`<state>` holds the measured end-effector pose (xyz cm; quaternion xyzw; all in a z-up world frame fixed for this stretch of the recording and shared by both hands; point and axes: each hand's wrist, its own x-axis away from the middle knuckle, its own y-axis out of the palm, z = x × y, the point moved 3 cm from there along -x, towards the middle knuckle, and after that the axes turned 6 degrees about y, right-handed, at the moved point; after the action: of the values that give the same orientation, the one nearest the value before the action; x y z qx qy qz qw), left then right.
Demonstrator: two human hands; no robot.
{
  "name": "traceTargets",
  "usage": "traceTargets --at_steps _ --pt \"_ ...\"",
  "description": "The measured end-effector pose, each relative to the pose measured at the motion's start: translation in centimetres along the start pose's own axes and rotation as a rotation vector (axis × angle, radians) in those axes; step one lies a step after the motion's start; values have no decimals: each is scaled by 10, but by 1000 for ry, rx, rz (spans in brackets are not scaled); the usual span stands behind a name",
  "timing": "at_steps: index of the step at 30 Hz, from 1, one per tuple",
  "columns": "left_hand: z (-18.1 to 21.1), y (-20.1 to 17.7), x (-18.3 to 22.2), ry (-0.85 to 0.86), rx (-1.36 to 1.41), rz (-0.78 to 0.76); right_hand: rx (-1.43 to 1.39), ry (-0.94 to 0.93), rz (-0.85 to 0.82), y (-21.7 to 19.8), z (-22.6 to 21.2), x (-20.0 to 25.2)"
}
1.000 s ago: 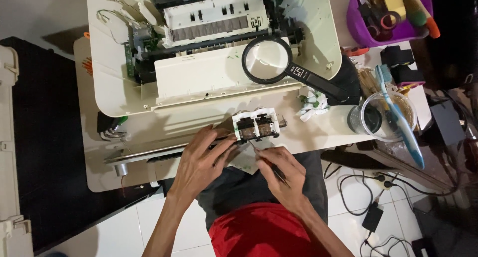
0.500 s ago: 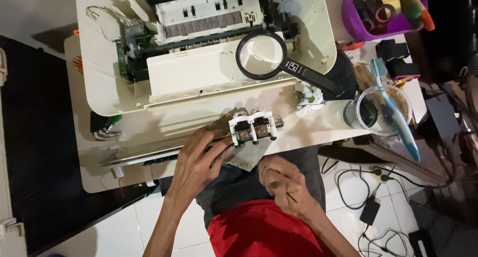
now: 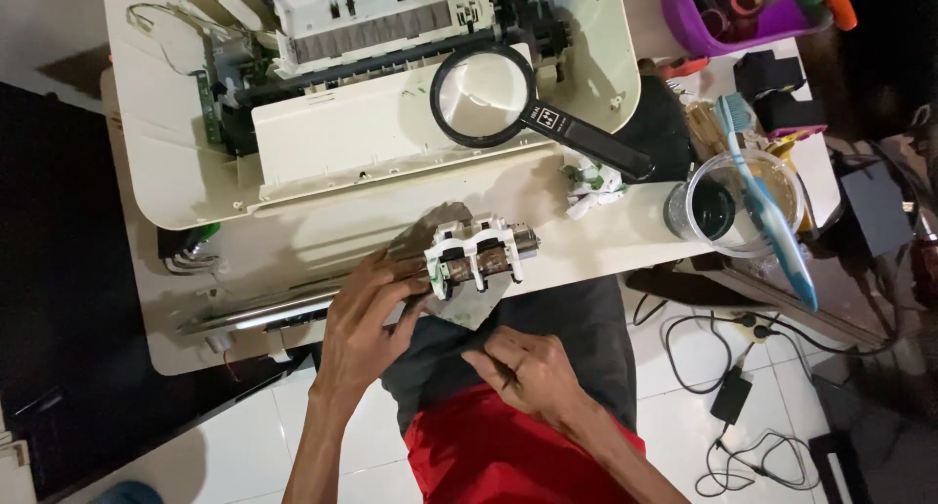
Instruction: Cleaning and inspecting internal printer components using a cloth, a small probe, and a magnifying glass.
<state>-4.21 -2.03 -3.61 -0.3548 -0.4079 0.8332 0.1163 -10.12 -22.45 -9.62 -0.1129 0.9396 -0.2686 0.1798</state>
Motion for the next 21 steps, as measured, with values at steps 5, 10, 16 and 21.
traceTargets --at_steps 5,10,16,21 --pt "4 4 2 16 14 33 -19 -25 14 -1 9 5" --pt "8 5 0 8 47 31 -24 -24 35 -12 12 -2" --pt "5 8 10 -9 2 36 -234 113 -51 -24 9 -5" --pt "7 4 3 8 -8 56 -457 206 -50 -40 -6 -13"
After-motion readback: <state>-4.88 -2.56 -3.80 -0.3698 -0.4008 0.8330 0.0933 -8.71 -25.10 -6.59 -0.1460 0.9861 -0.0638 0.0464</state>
